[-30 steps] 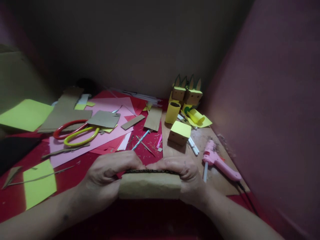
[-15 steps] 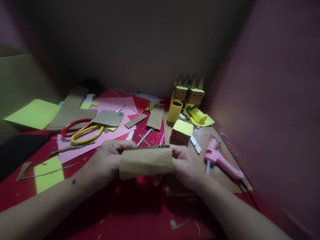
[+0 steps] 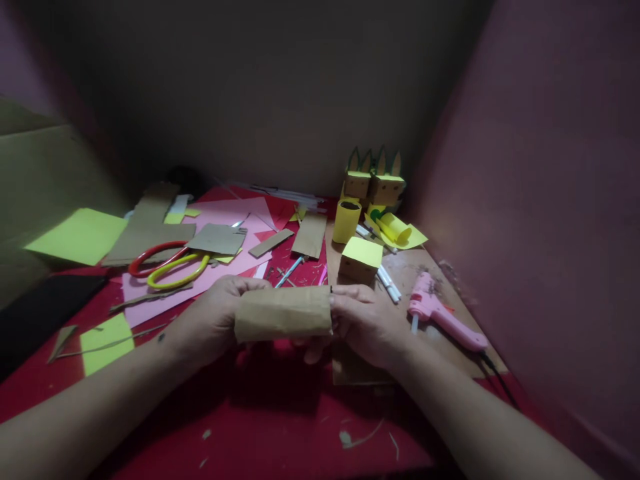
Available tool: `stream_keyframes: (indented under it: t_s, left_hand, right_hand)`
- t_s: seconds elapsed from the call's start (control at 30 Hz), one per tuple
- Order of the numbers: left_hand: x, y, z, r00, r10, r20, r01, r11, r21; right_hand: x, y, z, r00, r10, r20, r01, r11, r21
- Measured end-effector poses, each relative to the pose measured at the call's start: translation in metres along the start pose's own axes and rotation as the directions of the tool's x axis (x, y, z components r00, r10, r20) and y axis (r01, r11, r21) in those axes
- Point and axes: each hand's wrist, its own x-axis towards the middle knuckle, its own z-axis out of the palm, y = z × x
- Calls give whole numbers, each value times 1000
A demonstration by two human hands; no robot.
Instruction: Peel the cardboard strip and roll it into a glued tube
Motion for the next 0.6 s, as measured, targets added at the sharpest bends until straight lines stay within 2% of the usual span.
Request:
stream_keyframes:
  t_s: [0.07, 0.13, 0.23, 0.37, 0.5, 0.6]
  left_hand:
    - [-2, 10, 0, 982, -182, 47, 187, 966, -178]
    - [-3, 18, 0, 968, -245, 60, 252, 928, -273]
    - [-2, 24, 1, 957, -286, 44, 283, 892, -353]
    - [0, 27, 1, 937, -349, 14, 324, 855, -404]
    - [-1, 30, 0, 944, -331, -2, 308, 878, -365]
    - [-4, 34, -1, 954, -300, 20, 288, 894, -343]
  right_hand:
    - [0, 3, -3, 1000, 5, 7, -4, 999, -47]
    - [0, 5, -5, 1000, 1, 29, 2, 996, -89]
    - [0, 7, -7, 1000, -6, 1, 6, 991, -132]
    - [2, 9, -8, 999, 23, -35, -27, 994, -108]
    - [3, 10, -6, 997, 50, -60, -55, 994, -91]
    - [2, 8, -6, 998, 60, -31, -62, 995, -73]
